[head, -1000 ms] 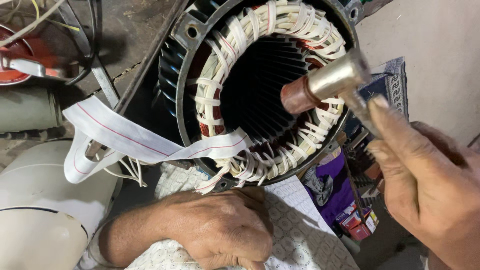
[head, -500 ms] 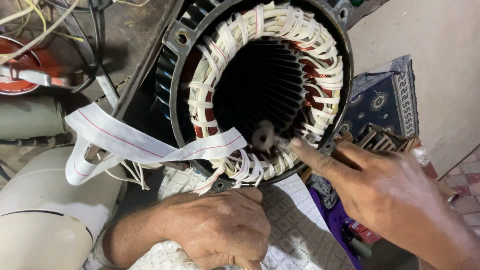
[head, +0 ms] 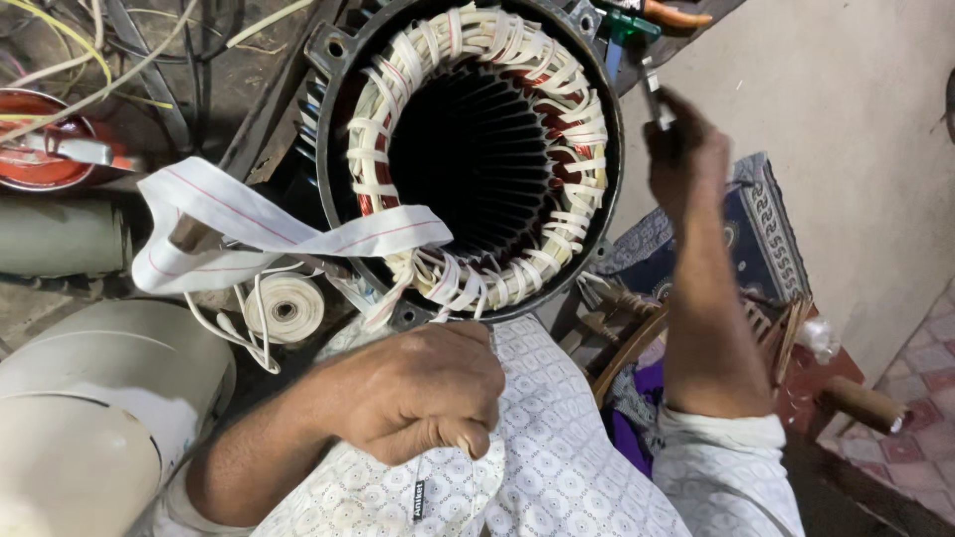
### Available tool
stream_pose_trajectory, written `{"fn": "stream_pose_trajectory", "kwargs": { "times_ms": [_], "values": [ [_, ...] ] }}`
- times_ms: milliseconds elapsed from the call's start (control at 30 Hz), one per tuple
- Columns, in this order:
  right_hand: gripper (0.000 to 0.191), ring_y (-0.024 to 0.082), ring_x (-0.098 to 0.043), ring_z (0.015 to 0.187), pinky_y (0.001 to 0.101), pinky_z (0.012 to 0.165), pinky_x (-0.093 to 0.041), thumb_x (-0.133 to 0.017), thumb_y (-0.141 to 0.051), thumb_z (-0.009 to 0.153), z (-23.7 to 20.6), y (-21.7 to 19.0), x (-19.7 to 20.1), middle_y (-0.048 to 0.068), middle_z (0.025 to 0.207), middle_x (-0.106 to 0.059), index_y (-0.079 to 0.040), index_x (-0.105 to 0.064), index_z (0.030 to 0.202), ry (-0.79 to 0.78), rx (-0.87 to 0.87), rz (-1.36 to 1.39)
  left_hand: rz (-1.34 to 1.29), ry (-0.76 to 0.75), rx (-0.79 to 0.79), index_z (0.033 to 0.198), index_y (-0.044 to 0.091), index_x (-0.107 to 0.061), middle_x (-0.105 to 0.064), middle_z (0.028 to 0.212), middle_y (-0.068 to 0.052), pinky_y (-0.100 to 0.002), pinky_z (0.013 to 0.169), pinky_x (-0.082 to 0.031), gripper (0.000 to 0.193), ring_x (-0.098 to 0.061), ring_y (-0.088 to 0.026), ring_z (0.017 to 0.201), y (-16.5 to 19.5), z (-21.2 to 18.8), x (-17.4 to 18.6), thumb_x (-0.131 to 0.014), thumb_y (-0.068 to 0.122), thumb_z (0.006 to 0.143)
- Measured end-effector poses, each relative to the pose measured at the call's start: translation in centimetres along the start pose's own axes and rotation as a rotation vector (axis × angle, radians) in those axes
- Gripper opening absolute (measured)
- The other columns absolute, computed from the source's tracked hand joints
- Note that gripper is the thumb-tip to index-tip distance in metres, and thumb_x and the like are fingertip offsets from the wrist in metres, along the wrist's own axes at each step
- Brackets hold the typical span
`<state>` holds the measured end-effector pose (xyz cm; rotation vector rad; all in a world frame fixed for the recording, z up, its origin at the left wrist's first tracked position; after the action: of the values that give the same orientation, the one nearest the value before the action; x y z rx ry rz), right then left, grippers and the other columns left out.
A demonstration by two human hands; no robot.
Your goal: The person wraps white insulating tape around the copper windings of a motor stator, using a hammer to press the tape into place and a screwdriver to tuck edges. The workpiece rests on the person's lap while they repeatedly wrap, tap, and adjust the tape.
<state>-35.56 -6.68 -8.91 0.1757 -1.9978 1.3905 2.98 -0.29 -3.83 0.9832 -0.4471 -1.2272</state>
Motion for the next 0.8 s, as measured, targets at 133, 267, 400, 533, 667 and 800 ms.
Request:
{"fn": "stream_pose_trajectory", "kwargs": {
  "times_ms": [133, 267, 400, 533, 667, 800],
  "values": [
    [0.027, 0.014, -0.069, 0.088, 0.0292, 0.078, -0.055, -0.069, -0.001, 0.099, 0.5, 2.2, -4.7, 0.011, 0.106, -0.077, -0.005, -0.073, 0.126, 0.026, 0.261, -0.300, 0.044, 0.114, -0.015, 0.088, 0.012, -0.059, -0.058, 0.076, 0.000, -0.038, 0.074, -0.051, 0.039, -0.058, -0.017, 0.071, -0.5, -0.4, -0.8, -0.049, 0.037, 0.116],
    [0.017, 0.014, -0.067, 0.090, 0.0287, 0.081, -0.056, -0.067, 0.005, 0.103, 1.3, 1.2, -6.4, 0.010, 0.101, -0.076, -0.001, -0.075, 0.116, -0.089, 0.346, 0.025, 0.222, 0.281, -0.012, 0.085, 0.011, -0.057, -0.057, 0.076, -0.001, -0.038, 0.072, -0.051, 0.040, -0.058, -0.018, 0.072, -0.5, -0.3, -2.3, -0.049, 0.037, 0.114],
    [0.026, 0.015, -0.065, 0.076, 0.0271, 0.066, -0.053, -0.073, 0.006, 0.085, 1.3, -1.5, -4.2, 0.011, 0.093, -0.073, -0.002, -0.076, 0.109, 0.043, 0.545, -0.285, 0.488, 0.453, -0.037, 0.082, 0.011, -0.058, -0.057, 0.075, -0.001, -0.036, 0.071, -0.050, 0.039, -0.059, -0.018, 0.073, 0.5, 1.2, -5.0, -0.051, 0.036, 0.112],
    [0.013, 0.011, -0.062, 0.071, 0.0229, 0.059, -0.048, -0.073, -0.006, 0.099, -4.4, -6.3, -0.2, 0.008, 0.089, -0.072, -0.003, -0.075, 0.111, 0.049, 0.818, 0.069, 0.703, 0.541, -0.080, 0.085, 0.007, -0.056, -0.062, 0.090, -0.006, -0.039, 0.084, -0.052, 0.037, -0.062, -0.021, 0.089, 2.8, 2.9, -8.0, -0.053, 0.034, 0.110],
    [0.023, 0.011, -0.064, 0.081, 0.0274, 0.070, -0.054, -0.074, -0.020, 0.101, -13.2, -8.9, -1.0, 0.004, 0.098, -0.072, -0.009, -0.072, 0.121, -0.303, 1.291, 0.093, 1.034, 0.602, -0.091, 0.085, 0.009, -0.061, -0.067, 0.108, -0.011, -0.043, 0.093, -0.051, 0.033, -0.062, -0.026, 0.107, 3.9, 4.8, -11.2, -0.059, 0.034, 0.105],
    [0.034, 0.018, -0.061, 0.092, 0.0382, 0.086, -0.048, -0.077, -0.023, 0.093, -16.9, -9.1, -2.4, 0.000, 0.102, -0.069, -0.013, -0.074, 0.126, -0.300, 1.502, -0.178, 1.110, 0.449, -0.039, 0.083, 0.012, -0.066, -0.068, 0.111, -0.009, -0.038, 0.090, -0.053, 0.032, -0.062, -0.022, 0.110, 3.3, 6.2, -14.9, -0.073, 0.038, 0.101]
  ]
}}
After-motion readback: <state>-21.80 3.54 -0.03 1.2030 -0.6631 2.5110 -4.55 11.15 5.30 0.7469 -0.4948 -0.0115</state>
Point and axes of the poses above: each hand's wrist, its own z-axis towards the middle knuckle, its own x-axis out of the back of the hand, y = z × x, the point moved 2 cm from there along z, towards the middle knuckle
